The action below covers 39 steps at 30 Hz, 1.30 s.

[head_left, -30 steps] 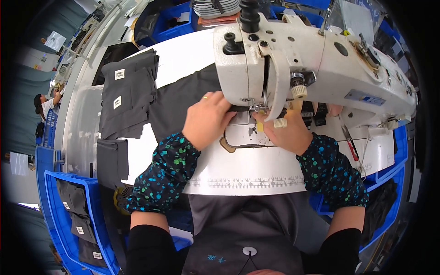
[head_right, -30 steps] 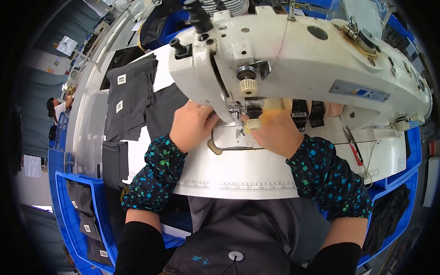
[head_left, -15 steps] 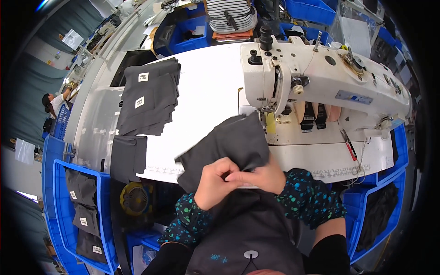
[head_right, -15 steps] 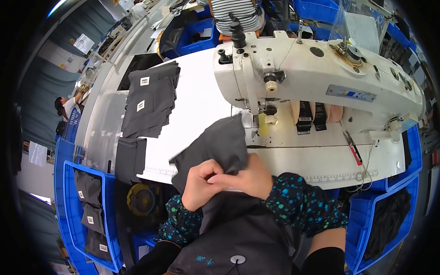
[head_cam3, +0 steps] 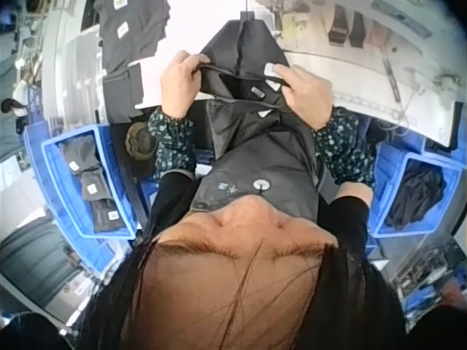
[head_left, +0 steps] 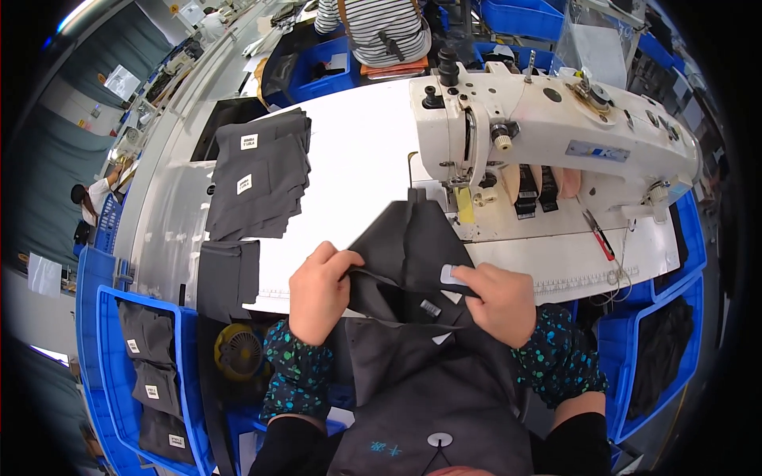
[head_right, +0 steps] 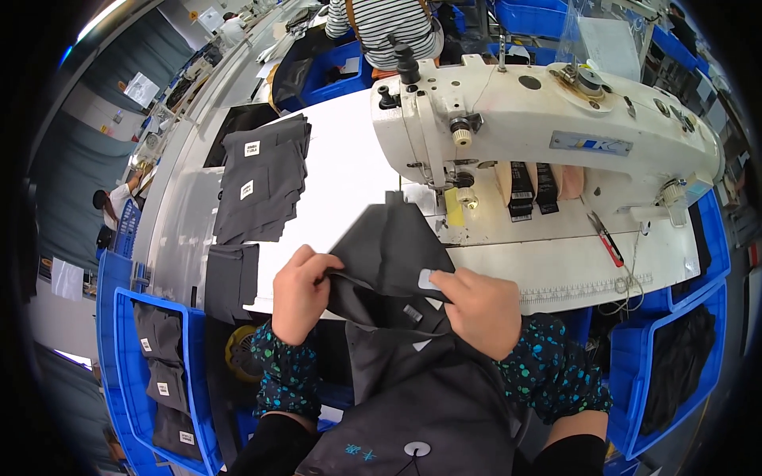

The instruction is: Sewing small black pocket pieces onto larger black fabric components using an industrial sewing machine.

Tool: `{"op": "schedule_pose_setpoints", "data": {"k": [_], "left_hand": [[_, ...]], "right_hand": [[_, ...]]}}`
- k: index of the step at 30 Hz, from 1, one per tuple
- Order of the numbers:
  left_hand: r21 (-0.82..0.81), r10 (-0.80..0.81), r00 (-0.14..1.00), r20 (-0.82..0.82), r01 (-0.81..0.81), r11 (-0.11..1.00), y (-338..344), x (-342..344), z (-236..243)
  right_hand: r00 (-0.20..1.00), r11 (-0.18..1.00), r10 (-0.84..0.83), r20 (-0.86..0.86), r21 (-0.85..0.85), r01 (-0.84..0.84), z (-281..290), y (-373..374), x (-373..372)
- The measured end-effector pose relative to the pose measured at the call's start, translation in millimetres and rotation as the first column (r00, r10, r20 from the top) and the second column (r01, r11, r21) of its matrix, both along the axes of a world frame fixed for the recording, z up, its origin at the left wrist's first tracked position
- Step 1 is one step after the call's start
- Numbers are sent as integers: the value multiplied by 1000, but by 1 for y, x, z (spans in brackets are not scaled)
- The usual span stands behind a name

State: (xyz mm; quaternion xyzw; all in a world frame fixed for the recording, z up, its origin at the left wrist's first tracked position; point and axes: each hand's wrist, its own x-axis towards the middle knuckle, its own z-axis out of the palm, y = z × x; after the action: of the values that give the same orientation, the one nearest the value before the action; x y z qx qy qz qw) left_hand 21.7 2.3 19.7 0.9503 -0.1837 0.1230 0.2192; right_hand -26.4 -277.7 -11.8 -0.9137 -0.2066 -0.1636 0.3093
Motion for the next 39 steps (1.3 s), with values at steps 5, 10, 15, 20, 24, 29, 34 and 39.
{"op": "schedule_pose_setpoints", "data": {"k": [5, 10, 15, 20, 24, 29, 34, 39], "left_hand": [[-67, -204, 972, -116, 197, 978, 10, 10, 15], [-196, -46, 984, -169, 12, 981, -12, 28, 4], [-518, -273, 802, -531, -53, 854, -21, 38, -35], [-597, -272, 797, -539, -134, 791, -25, 21, -27], [-587, -245, 841, -483, -102, 803, -24, 15, -17], [-614, -231, 861, -453, -114, 781, -16, 14, -19], [-695, -334, 820, -465, -104, 712, -19, 16, -29], [-752, -424, 752, -504, -142, 644, -24, 17, -34]], "right_hand": [[997, 993, 3, -73, -119, -11, -9, 2, -19], [996, 993, 36, -77, -106, -45, -17, 8, -32], [968, 979, 202, -149, 43, -198, -19, 4, -34], [998, 971, -69, -1, 230, 67, -6, 1, 12], [978, 881, 116, -172, 472, -22, -11, 10, 40], [947, 853, 168, -275, 522, 0, -1, 18, 35], [885, 843, 197, -421, 534, 66, 2, 11, 30], [857, 763, 249, -451, 636, 112, 6, 9, 21]]}}
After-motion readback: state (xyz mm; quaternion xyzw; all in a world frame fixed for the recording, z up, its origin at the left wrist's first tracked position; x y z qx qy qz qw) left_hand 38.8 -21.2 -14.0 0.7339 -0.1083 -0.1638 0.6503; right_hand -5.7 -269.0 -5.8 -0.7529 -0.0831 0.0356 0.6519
